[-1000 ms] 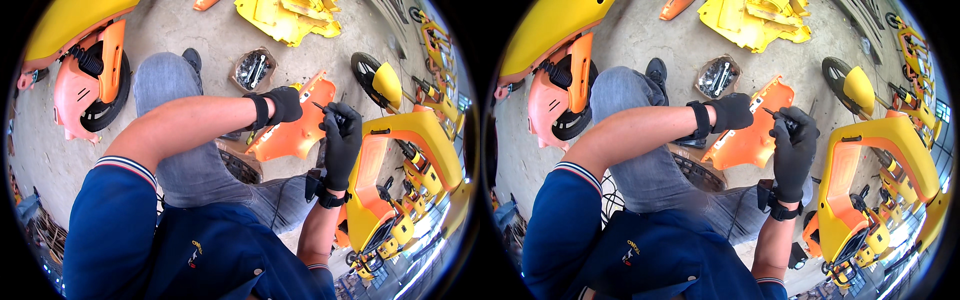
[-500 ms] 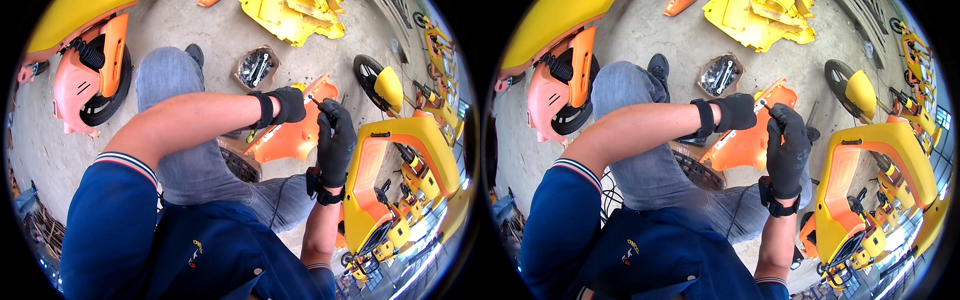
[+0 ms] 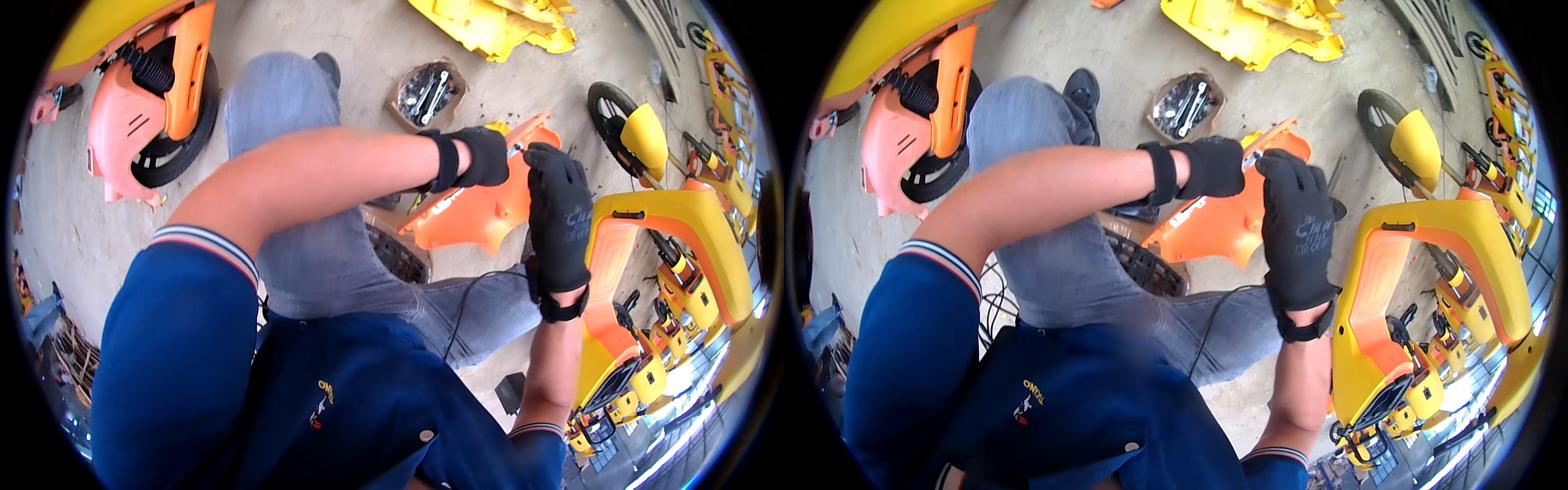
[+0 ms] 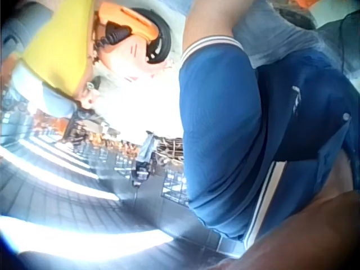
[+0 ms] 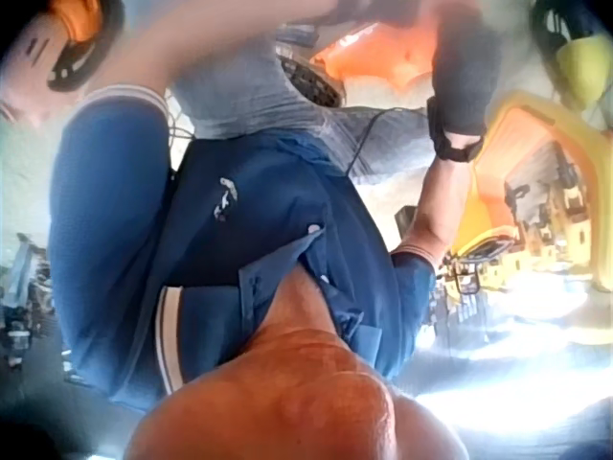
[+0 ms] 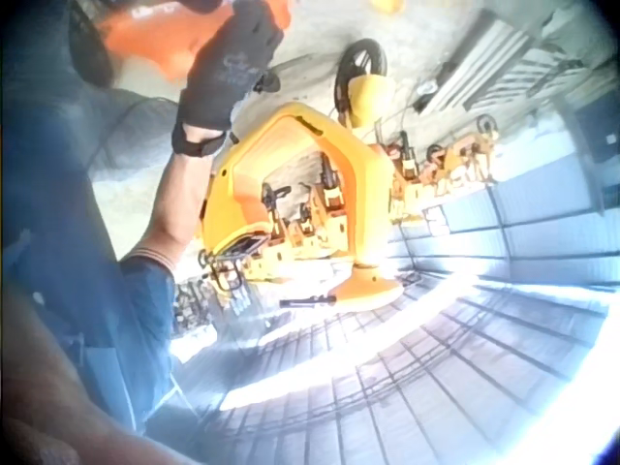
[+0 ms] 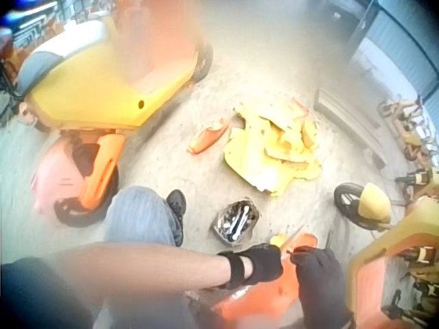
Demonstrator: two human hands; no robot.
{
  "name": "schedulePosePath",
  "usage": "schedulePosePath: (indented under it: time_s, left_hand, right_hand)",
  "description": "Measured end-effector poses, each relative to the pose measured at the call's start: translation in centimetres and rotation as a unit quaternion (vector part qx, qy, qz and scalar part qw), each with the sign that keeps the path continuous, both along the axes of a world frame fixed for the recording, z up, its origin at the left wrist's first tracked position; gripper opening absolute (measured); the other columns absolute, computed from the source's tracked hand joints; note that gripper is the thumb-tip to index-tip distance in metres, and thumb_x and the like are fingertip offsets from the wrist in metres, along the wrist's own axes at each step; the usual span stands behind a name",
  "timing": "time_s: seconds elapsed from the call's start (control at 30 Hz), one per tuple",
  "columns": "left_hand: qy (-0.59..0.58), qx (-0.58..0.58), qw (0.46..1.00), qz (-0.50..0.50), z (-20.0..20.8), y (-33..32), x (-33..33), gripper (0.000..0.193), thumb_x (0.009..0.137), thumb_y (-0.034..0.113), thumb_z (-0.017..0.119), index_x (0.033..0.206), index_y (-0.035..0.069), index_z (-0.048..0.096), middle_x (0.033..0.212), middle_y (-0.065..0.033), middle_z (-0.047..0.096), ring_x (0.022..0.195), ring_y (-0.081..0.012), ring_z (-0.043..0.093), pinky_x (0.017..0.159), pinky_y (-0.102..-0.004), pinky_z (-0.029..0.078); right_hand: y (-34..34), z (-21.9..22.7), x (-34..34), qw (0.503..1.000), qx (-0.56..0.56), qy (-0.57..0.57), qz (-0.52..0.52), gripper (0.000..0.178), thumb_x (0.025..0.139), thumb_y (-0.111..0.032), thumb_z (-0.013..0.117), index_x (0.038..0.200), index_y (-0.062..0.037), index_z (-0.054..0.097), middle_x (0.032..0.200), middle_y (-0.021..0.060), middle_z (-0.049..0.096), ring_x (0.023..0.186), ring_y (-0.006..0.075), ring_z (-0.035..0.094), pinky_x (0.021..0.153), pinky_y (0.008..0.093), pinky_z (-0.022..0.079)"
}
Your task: The person sits on the floor and uses a screwdriver to attach a white plastic bracket to an orange scooter body panel. They insert and tighten multiple screws into the bracket, then inspect the assembly and handle a black plastic component.
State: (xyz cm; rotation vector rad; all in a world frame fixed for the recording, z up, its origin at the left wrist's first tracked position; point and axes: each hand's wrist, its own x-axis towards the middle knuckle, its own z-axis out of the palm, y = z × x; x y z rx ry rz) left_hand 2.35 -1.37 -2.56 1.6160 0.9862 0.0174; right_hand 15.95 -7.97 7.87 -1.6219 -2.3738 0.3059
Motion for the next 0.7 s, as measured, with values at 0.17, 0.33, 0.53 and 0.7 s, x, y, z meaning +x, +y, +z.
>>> schedulePosePath:
  time_s: [0.17, 0.33, 0.53, 0.7]
  left_hand:
    - [0.027, -0.004, 0.999, -0.035, 0.1, 0.1, 0.3, 0.034, 0.080, 0.021, 0.059, 0.095, -0.007, 0.071, 0.088, -0.0271, 0.070, 0.088, -0.0386, 0.071, 0.077, -0.0436, 0.055]
    - [0.033, 0.006, 0.998, -0.049, -0.2, -0.1, 0.4, 0.034, 0.081, 0.021, 0.058, 0.096, -0.007, 0.071, 0.089, -0.0266, 0.070, 0.087, -0.0381, 0.071, 0.076, -0.0428, 0.055]
    - [0.027, 0.015, 0.996, -0.078, -0.3, -0.2, 0.5, 0.033, 0.081, 0.022, 0.057, 0.096, -0.003, 0.073, 0.091, -0.0237, 0.071, 0.088, -0.0360, 0.071, 0.076, -0.0425, 0.054]
    - [0.022, 0.022, 0.996, -0.084, -0.9, -0.1, 0.8, 0.031, 0.081, 0.023, 0.055, 0.093, 0.003, 0.075, 0.090, -0.0174, 0.073, 0.087, -0.0321, 0.072, 0.075, -0.0420, 0.054]
  right_hand:
    - [0.9, 0.2, 0.6, 0.999, -0.014, -0.022, 0.046, 0.027, 0.084, 0.005, 0.060, 0.109, -0.0055, 0.063, 0.101, 0.0133, 0.067, 0.092, 0.0338, 0.063, 0.078, 0.0423, 0.052]
    - [1.2, 0.2, 0.2, 0.998, -0.054, -0.011, -0.029, 0.020, 0.091, -0.006, 0.064, 0.110, -0.0051, 0.063, 0.098, 0.0157, 0.066, 0.087, 0.0351, 0.065, 0.072, 0.0422, 0.052]
    - [1.3, 0.3, 0.3, 0.997, -0.069, -0.023, -0.034, 0.020, 0.091, -0.008, 0.065, 0.110, -0.0070, 0.063, 0.102, 0.0150, 0.063, 0.088, 0.0345, 0.065, 0.072, 0.0409, 0.052]
    - [2.0, 1.0, -0.2, 0.996, -0.073, -0.044, 0.039, 0.025, 0.088, -0.001, 0.062, 0.112, -0.0072, 0.062, 0.107, 0.0150, 0.060, 0.091, 0.0343, 0.064, 0.073, 0.0412, 0.052]
